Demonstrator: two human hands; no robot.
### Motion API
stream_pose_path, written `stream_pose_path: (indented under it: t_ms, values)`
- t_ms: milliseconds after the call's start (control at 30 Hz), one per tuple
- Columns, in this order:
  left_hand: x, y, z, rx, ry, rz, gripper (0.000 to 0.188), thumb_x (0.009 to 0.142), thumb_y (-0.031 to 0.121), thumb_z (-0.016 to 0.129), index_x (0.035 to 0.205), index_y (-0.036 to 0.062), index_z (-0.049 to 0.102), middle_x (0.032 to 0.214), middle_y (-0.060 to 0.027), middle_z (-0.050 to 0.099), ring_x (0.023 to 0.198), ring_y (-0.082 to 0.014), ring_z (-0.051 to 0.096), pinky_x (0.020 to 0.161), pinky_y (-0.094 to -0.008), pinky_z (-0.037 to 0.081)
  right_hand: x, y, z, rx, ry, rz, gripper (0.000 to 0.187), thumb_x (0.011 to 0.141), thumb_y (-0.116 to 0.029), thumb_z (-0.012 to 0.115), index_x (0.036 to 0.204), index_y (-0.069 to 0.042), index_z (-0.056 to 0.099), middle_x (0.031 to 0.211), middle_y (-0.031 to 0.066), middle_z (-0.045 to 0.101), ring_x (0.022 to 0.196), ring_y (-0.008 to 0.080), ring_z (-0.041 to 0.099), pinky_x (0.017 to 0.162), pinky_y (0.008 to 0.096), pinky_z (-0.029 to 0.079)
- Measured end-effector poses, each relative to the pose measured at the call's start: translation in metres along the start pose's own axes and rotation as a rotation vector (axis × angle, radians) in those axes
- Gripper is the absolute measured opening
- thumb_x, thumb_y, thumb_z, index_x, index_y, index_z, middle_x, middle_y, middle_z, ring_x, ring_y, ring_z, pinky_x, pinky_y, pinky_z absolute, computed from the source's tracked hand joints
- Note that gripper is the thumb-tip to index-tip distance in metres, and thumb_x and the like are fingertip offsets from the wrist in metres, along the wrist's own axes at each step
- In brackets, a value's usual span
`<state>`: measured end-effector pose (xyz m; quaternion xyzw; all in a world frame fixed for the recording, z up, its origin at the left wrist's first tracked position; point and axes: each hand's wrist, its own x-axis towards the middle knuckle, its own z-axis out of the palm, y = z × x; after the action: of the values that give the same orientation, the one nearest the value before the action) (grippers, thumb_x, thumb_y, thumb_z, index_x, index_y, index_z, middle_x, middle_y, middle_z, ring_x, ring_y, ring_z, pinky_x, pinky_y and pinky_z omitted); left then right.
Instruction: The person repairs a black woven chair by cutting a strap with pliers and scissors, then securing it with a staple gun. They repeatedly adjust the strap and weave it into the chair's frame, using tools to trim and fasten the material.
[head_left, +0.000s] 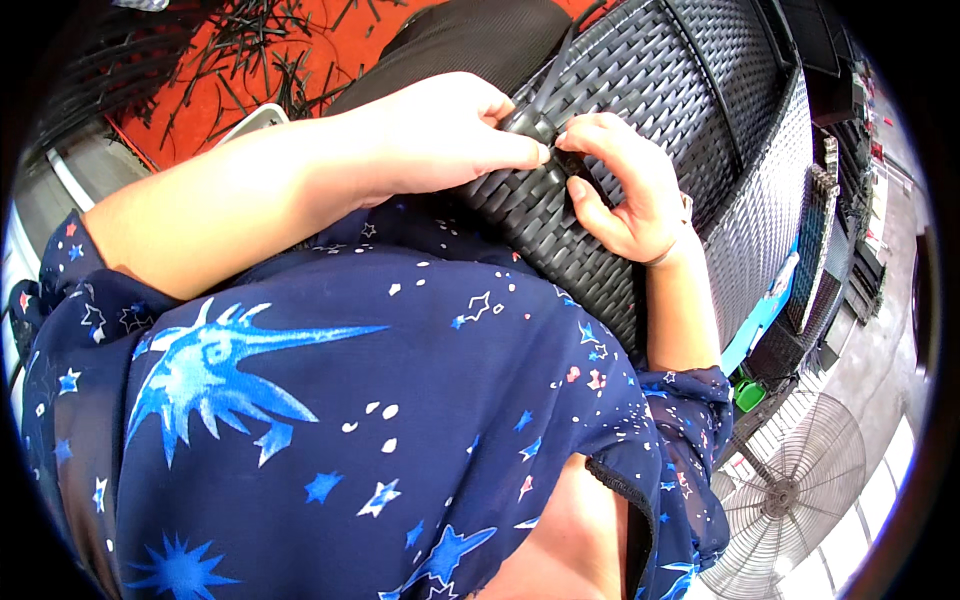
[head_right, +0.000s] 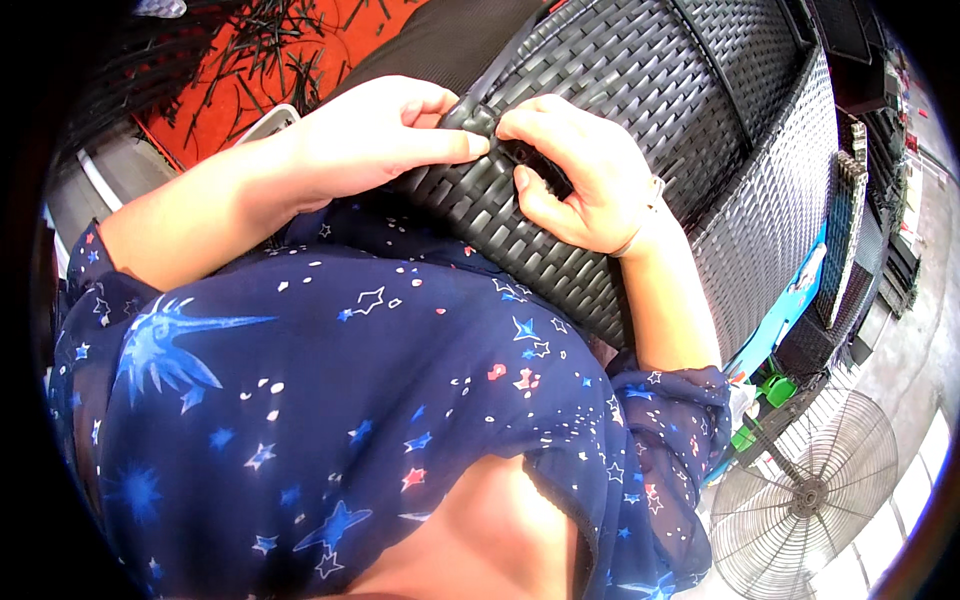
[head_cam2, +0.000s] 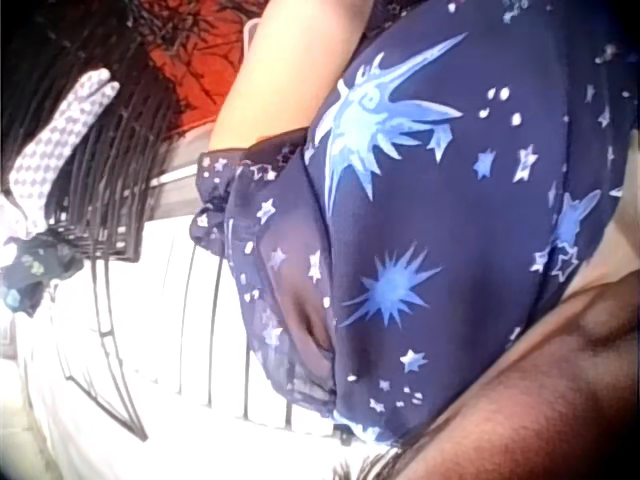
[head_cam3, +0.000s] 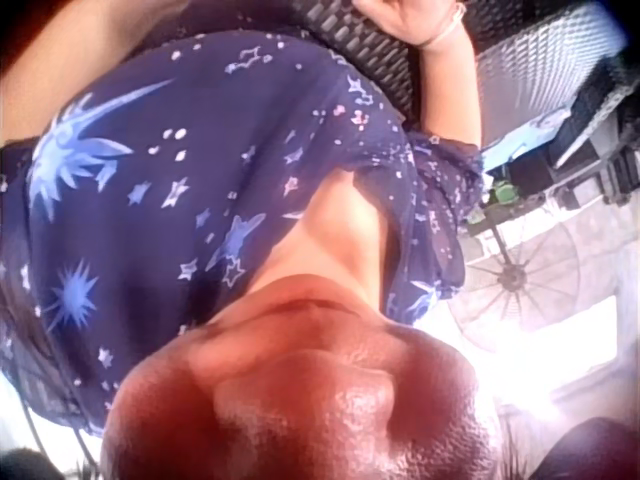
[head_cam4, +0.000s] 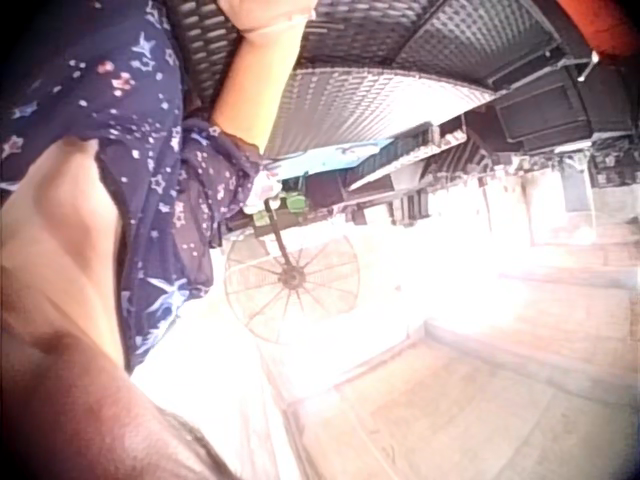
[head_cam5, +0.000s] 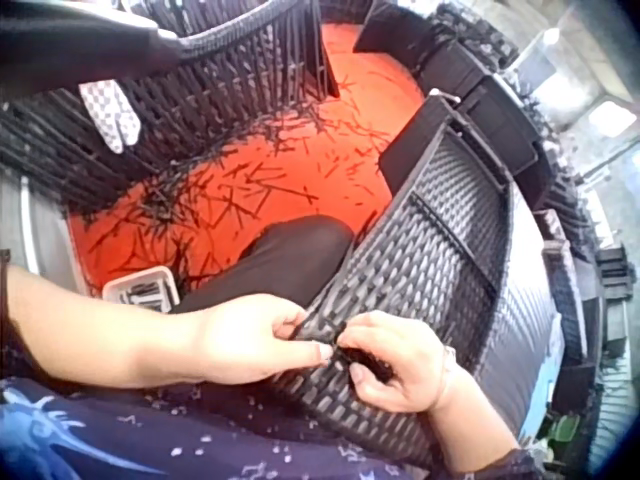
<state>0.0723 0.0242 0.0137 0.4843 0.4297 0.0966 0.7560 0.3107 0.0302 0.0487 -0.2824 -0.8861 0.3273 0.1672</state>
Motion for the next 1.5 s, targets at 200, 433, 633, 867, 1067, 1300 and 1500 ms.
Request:
stream_pose_path:
  t_ms: [200,433,633,867,1067,1300,1500]
  values:
    - [0.01,-0.007,-0.01,-0.131,-0.104,0.013,0.034,0.097,0.026,0.067,0.118,-0.0009,0.068,0.109,-0.0007,0.071,0.101,-0.006,0.061,0.093,-0.0247,0.046,0.002,-0.003,0.0,0.017,-0.018,0.038,0.035,0.077,-0.004,0.066,0.112,-0.003,0.062,0.098,0.015,0.065,0.085,0.035,0.066,0.074,0.0388,0.055]
    - [0.009,-0.007,-0.012,-0.165,-0.098,-0.009,0.032,0.098,0.025,0.068,0.117,-0.0012,0.068,0.107,-0.0016,0.072,0.095,-0.0055,0.063,0.089,-0.0237,0.048,0.008,-0.001,0.002,0.049,0.002,0.036,0.033,0.079,-0.002,0.064,0.112,-0.004,0.062,0.093,0.0135,0.064,0.08,0.0331,0.065,0.07,0.038,0.054]
    - [0.007,-0.008,-0.009,-0.129,-0.079,0.028,0.031,0.098,0.024,0.067,0.116,-0.0016,0.067,0.103,-0.0027,0.073,0.09,-0.0054,0.064,0.084,-0.0238,0.05,0.01,0.0,0.002,0.03,0.011,0.014,0.033,0.079,-0.001,0.063,0.111,-0.004,0.062,0.09,0.0129,0.063,0.078,0.0318,0.065,0.069,0.0373,0.053]
    - [0.003,-0.005,-0.006,-0.136,-0.054,0.093,0.031,0.097,0.025,0.069,0.113,-0.0014,0.068,0.098,-0.0008,0.071,0.086,-0.0052,0.063,0.08,-0.0231,0.05,0.011,0.004,0.0,0.088,0.017,0.015,0.033,0.078,0.002,0.063,0.111,-0.002,0.063,0.094,0.014,0.066,0.082,0.0313,0.067,0.074,0.0358,0.055]
    - [0.003,-0.004,-0.003,-0.169,-0.037,0.106,0.03,0.097,0.024,0.068,0.112,-0.0017,0.068,0.097,-0.0011,0.071,0.085,-0.0056,0.062,0.078,-0.0234,0.05,0.007,0.0,0.003,0.222,0.107,0.134,0.035,0.081,0.001,0.067,0.116,-0.002,0.064,0.097,0.0139,0.067,0.086,0.0257,0.069,0.079,0.0317,0.056]
    - [0.003,-0.005,-0.004,-0.07,0.005,0.117,0.03,0.097,0.023,0.068,0.111,-0.0035,0.068,0.094,-0.0013,0.07,0.083,-0.0051,0.062,0.073,-0.0232,0.05,0.009,0.006,0.005,0.075,0.117,0.077,0.035,0.079,-0.005,0.075,0.113,-0.003,0.067,0.094,0.0102,0.065,0.08,0.0207,0.066,0.072,0.0306,0.055]
    - [0.002,-0.005,-0.003,-0.075,-0.005,0.143,0.029,0.098,0.023,0.067,0.11,-0.0037,0.068,0.091,-0.0006,0.07,0.08,-0.0048,0.062,0.071,-0.0232,0.05,0.007,0.003,0.005,0.077,0.13,0.064,0.034,0.078,-0.003,0.075,0.112,-0.002,0.068,0.099,0.0105,0.066,0.081,0.0204,0.066,0.073,0.0302,0.055]
